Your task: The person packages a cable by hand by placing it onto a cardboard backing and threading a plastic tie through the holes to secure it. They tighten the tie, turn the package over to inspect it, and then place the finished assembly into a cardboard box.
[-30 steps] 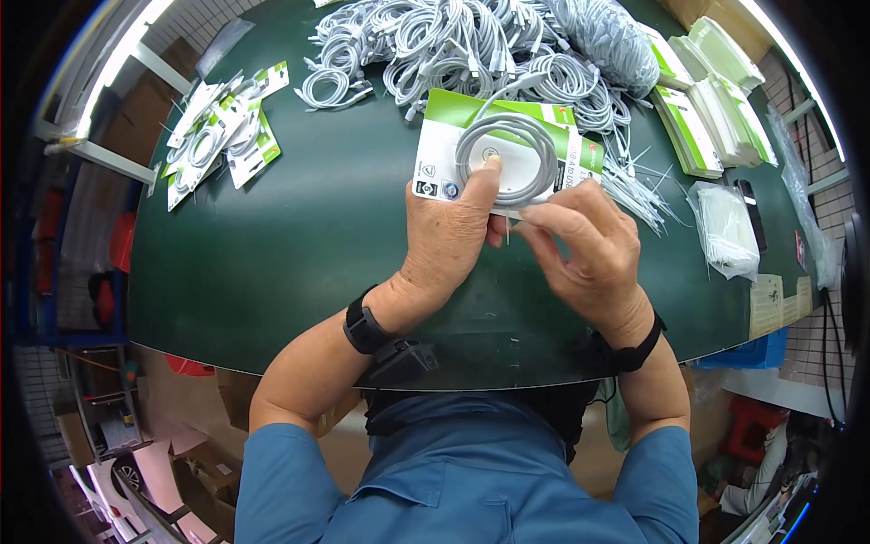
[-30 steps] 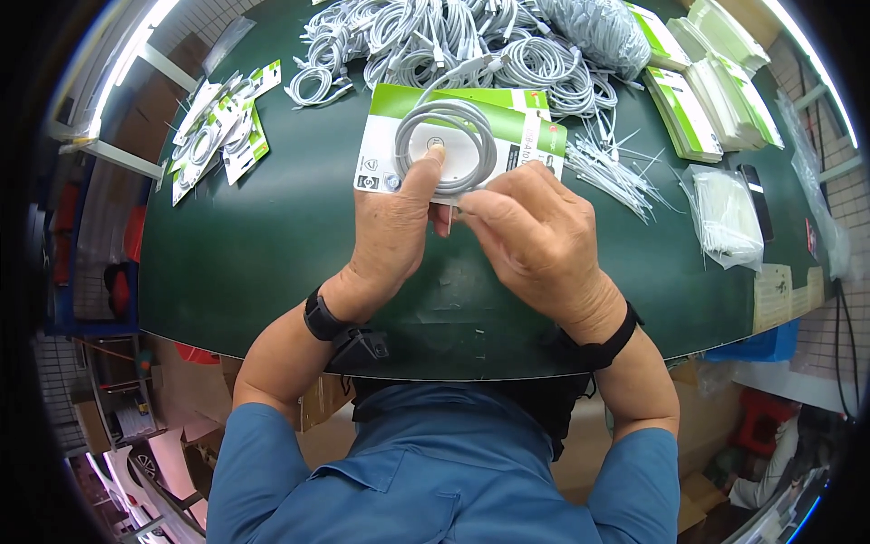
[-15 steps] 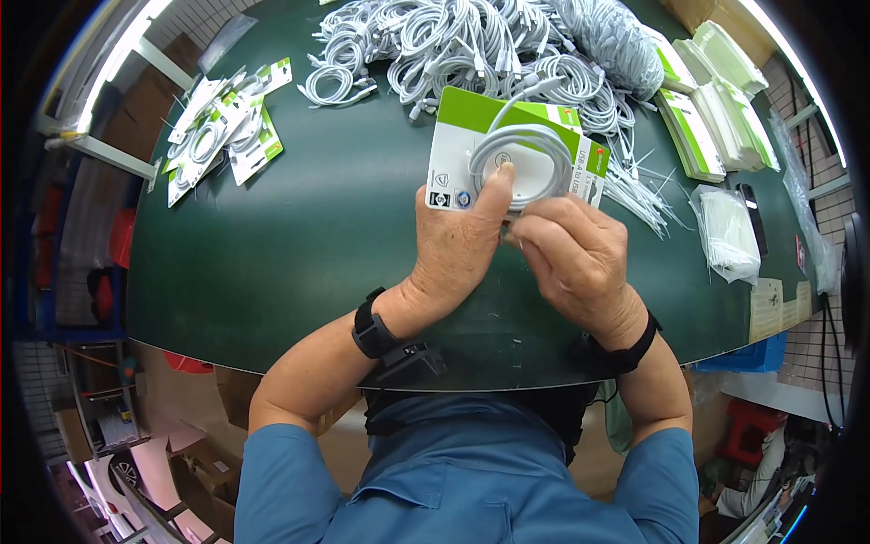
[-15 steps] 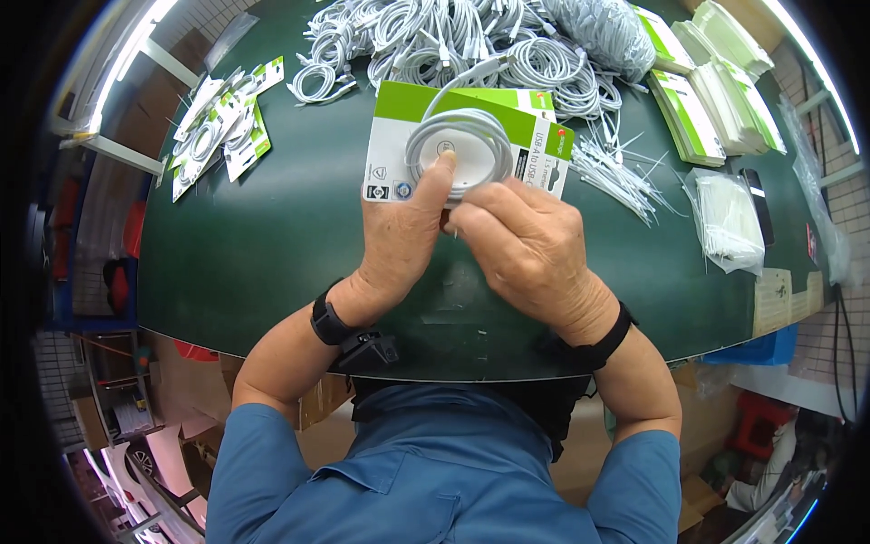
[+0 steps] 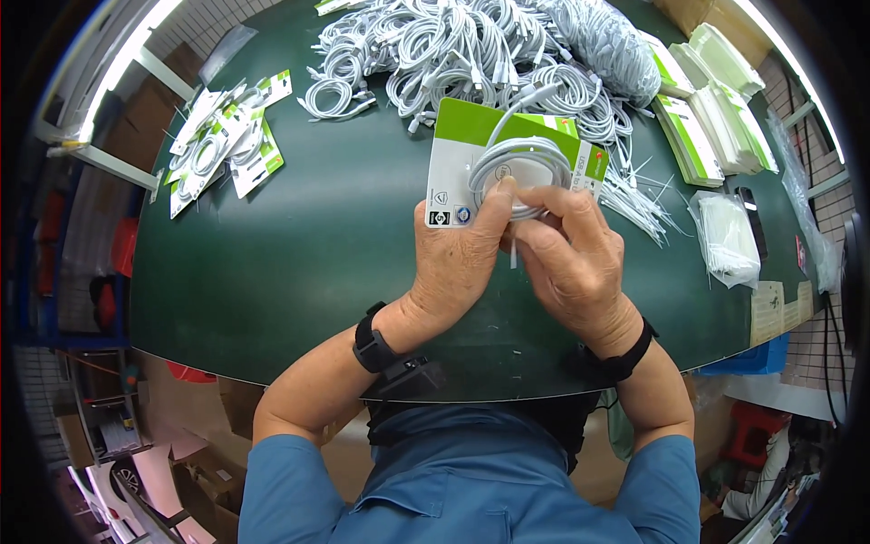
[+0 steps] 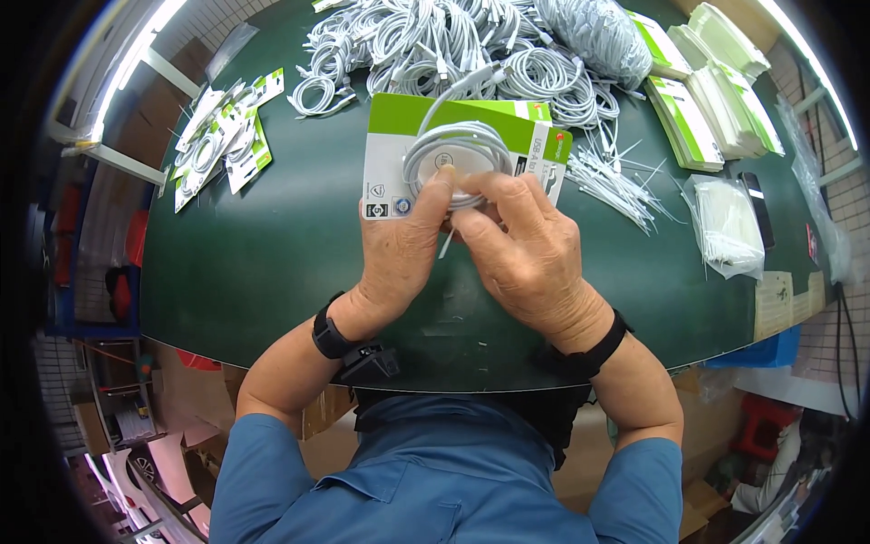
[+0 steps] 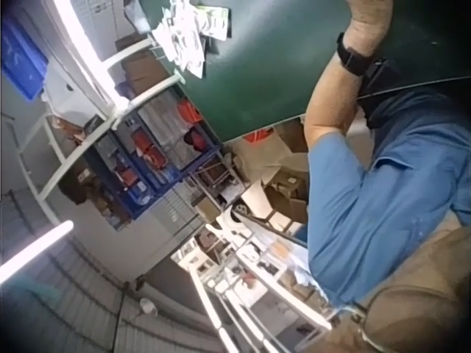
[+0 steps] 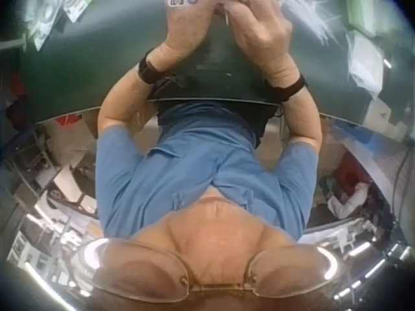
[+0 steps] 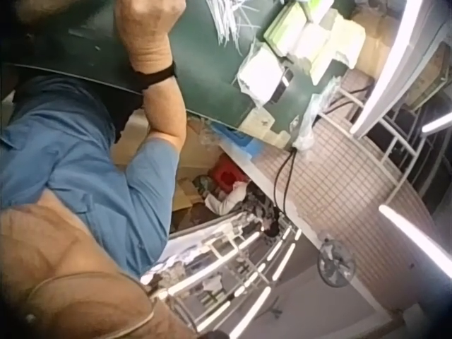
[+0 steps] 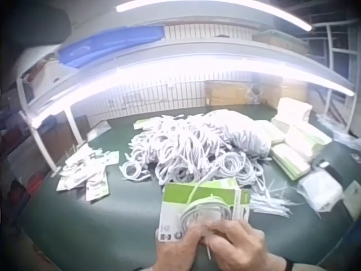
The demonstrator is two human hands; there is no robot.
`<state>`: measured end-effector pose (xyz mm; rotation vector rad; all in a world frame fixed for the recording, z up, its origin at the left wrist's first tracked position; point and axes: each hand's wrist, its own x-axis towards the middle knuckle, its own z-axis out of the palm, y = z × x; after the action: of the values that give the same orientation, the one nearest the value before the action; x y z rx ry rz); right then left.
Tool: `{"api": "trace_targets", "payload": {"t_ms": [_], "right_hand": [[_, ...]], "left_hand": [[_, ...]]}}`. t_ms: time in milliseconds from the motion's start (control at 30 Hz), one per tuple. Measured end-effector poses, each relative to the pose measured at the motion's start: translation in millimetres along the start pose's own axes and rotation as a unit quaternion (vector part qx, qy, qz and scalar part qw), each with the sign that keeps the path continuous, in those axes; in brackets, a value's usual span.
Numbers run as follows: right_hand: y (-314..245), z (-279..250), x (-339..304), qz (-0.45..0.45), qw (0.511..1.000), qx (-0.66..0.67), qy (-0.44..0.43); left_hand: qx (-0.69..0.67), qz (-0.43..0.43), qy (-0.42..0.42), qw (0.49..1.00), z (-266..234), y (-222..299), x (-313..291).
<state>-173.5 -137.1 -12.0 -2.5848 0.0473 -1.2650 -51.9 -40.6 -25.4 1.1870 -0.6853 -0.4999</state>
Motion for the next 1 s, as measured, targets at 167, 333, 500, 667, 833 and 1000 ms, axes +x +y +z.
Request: {"api": "trace_targets", "payload": {"t_ms": [167,333,500,667,833,1000], "right_hand": [[-1,4,-1,0.010,1.000,-0.013,0.003],[1,9,-4,0.043,0.997,0.059,0.023],[-2,10,-5,0.070,0.995,0.071,0.027],[-3,10,-4,0.044,0.997,0.045,0.034],[-6,7,-5,0.023,0.998,0.031,0.058],[-13,4,-7,0.045,0.997,0.041,0.043]], "left_hand": [[-0.064,-0.026,0.025,0.997,2,-1,-3],[-0.078,-0.023,0.026,0.996,3,1,-4],[-0.068,-0.020,0.013,0.997,1,1,-4],[-0.049,-0.010,0.010,0.999,0,4,-4],[-0.068,-0.008,0.019,0.998,5,11,-5],[-0.085,-0.024,0.000,0.996,5,10,-4]]}}
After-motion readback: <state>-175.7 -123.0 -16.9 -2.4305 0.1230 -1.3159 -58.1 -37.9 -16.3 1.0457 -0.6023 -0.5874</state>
